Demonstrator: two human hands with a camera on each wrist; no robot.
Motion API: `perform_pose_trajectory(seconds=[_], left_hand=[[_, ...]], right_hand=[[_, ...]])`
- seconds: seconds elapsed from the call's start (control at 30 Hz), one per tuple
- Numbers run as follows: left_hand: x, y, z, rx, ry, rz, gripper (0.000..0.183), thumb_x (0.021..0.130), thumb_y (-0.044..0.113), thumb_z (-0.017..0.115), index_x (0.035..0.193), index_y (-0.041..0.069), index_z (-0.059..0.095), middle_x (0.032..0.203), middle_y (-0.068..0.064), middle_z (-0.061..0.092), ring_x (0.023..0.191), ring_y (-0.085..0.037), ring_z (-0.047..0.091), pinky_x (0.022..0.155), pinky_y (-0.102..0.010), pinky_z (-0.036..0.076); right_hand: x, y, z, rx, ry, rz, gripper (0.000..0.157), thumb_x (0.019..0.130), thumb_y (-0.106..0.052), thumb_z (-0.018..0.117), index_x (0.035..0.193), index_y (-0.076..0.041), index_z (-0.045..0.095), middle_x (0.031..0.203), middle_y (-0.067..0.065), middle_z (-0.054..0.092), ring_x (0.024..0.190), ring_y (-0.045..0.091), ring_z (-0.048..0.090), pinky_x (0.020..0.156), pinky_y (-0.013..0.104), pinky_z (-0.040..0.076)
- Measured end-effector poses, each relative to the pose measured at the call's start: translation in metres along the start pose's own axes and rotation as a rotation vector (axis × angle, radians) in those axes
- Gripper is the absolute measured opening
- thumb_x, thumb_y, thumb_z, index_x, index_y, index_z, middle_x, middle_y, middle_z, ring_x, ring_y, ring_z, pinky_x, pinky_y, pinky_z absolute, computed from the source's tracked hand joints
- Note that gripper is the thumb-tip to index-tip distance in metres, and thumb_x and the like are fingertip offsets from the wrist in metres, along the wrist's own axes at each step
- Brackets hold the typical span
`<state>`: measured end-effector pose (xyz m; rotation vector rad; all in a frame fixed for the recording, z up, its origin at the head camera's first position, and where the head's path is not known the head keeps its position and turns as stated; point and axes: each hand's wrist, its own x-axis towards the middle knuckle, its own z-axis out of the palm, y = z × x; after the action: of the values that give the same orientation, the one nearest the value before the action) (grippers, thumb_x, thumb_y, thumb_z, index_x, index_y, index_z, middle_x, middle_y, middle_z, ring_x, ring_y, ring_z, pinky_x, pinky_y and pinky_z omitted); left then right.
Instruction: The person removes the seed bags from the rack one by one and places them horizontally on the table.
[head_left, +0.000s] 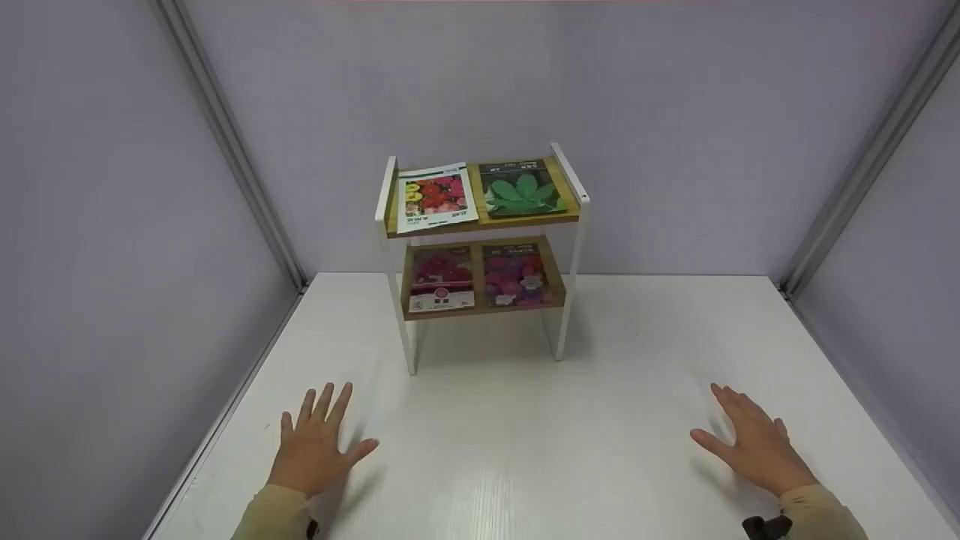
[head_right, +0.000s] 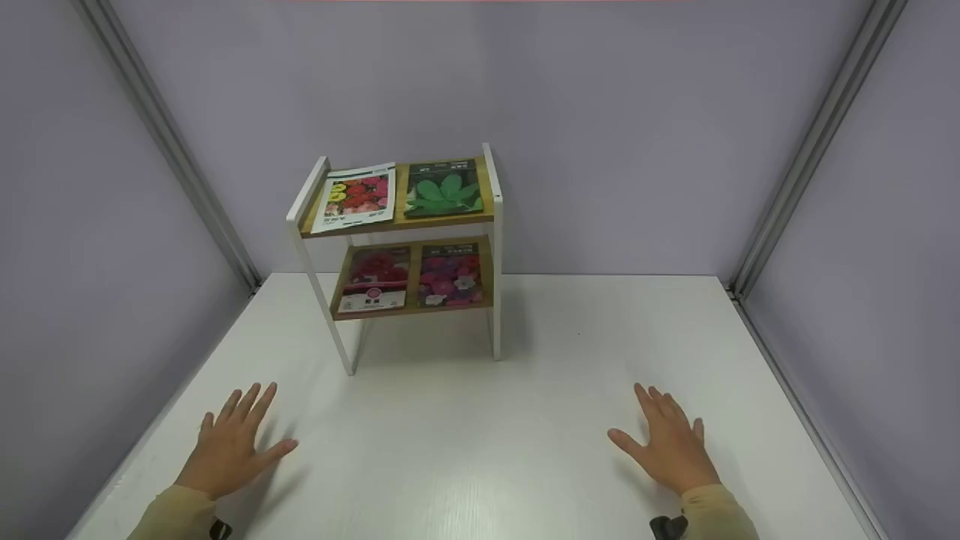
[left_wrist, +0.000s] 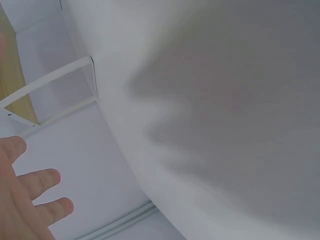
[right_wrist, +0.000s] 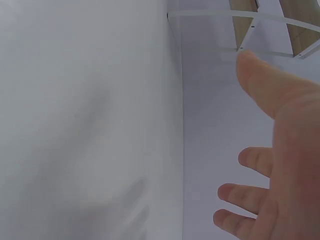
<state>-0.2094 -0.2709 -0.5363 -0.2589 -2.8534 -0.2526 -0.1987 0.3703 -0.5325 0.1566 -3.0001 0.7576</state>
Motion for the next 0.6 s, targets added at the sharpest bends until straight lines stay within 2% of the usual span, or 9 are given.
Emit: perform_pose_trajectory(seconds=[0.13, 0.3, 0.43, 0.6], left_hand=[[0.01, 0.008, -0.005, -0.044, 0.018, 0.006, 0.094, 0.083, 0.072, 0.053, 0.152, 0.013, 0.028, 0.15, -0.021, 0.034, 0.136, -0.046, 0.029, 0.098, -0.076, 0.022], [0.026, 0.016, -0.011, -0.134, 0.083, 0.049, 0.092, 0.085, 0.066, 0.056, 0.152, 0.009, 0.028, 0.146, -0.021, 0.04, 0.134, -0.045, 0.034, 0.099, -0.073, 0.027], [0.04, 0.023, -0.019, -0.152, 0.154, 0.11, 0.09, 0.086, 0.061, 0.059, 0.15, 0.007, 0.029, 0.142, -0.021, 0.044, 0.13, -0.044, 0.04, 0.098, -0.07, 0.031], [0.061, 0.037, -0.044, -0.114, 0.219, 0.177, 0.086, 0.087, 0.057, 0.062, 0.149, 0.006, 0.031, 0.14, -0.02, 0.047, 0.128, -0.042, 0.043, 0.098, -0.067, 0.034]], right_hand=[[0.011, -0.012, -0.001, 0.016, 0.037, -0.057, 0.086, 0.09, -0.057, 0.057, 0.152, -0.006, 0.025, 0.148, 0.028, 0.032, 0.133, 0.05, 0.029, 0.098, 0.075, 0.016], [0.029, -0.035, -0.005, 0.037, 0.08, -0.142, 0.079, 0.093, -0.053, 0.056, 0.149, -0.003, 0.031, 0.142, 0.024, 0.044, 0.128, 0.046, 0.04, 0.101, 0.064, 0.032], [0.045, -0.058, -0.012, 0.021, 0.117, -0.219, 0.074, 0.094, -0.049, 0.056, 0.147, -0.003, 0.035, 0.137, 0.02, 0.051, 0.125, 0.042, 0.046, 0.1, 0.059, 0.037], [0.065, -0.092, -0.03, -0.038, 0.175, -0.333, 0.068, 0.094, -0.045, 0.058, 0.145, -0.003, 0.04, 0.136, 0.018, 0.053, 0.124, 0.038, 0.049, 0.101, 0.056, 0.039]])
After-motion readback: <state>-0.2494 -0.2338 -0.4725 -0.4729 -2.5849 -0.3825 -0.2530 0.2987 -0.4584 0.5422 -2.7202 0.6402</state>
